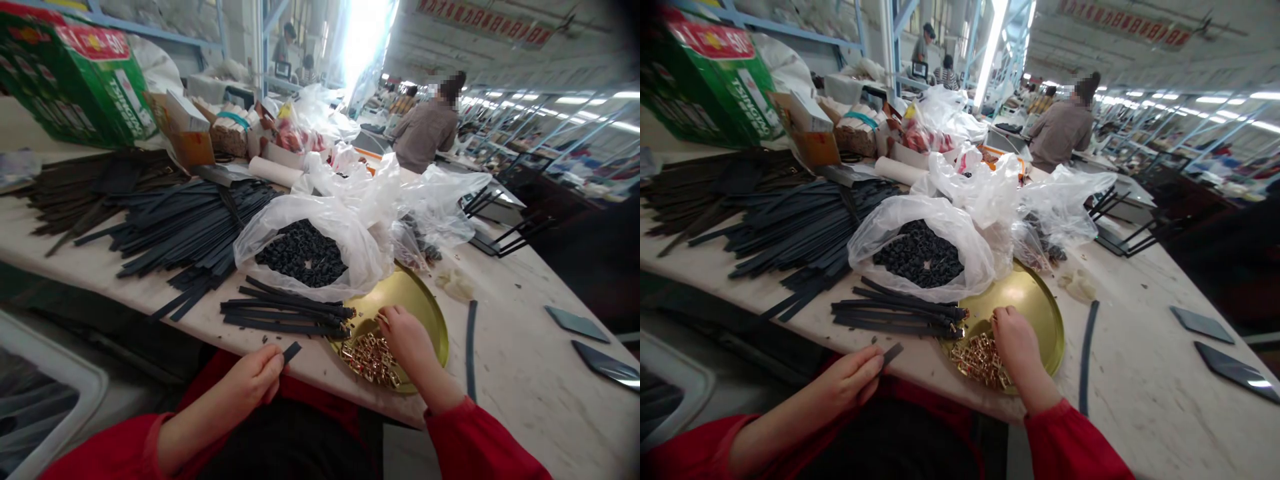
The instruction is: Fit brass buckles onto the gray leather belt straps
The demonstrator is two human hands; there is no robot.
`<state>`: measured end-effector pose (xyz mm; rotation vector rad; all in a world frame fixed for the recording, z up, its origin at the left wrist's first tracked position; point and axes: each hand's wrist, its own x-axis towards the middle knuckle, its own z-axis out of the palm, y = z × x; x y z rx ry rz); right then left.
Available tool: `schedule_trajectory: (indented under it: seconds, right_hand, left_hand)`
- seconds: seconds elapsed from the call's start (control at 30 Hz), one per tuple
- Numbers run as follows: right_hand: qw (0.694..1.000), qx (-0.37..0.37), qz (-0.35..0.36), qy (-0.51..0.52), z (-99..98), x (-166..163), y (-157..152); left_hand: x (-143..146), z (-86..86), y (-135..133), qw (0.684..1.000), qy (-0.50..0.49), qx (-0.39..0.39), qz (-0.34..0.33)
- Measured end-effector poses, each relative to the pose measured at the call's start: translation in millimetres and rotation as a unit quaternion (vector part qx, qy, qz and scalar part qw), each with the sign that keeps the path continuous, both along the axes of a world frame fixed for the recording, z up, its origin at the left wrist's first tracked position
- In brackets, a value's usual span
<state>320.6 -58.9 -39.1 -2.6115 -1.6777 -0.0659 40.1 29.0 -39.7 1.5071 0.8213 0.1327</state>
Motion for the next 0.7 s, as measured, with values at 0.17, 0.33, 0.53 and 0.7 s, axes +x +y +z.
schedule_trajectory:
  seconds: [0.17,0.33,0.53,0.7]
  right_hand:
    - [0.999,-0.038,0.018,-0.019,-7.3,20,11]
    - [0.996,0.040,0.031,0.080,7.0,10,8]
    - [0.711,0.150,-0.045,0.686,30.8,-88,4]
    - [0.503,0.164,-0.090,0.844,38.8,-150,3]
  left_hand:
    - [9,6.9,-5,0.999,0.019,0.010,-0.026]
    - [5,27.7,-9,0.998,0.045,0.025,-0.037]
    - [3,51.6,-16,0.996,-0.019,0.088,-0.007]
    - [-8,53.9,-19,0.986,-0.063,0.139,0.062]
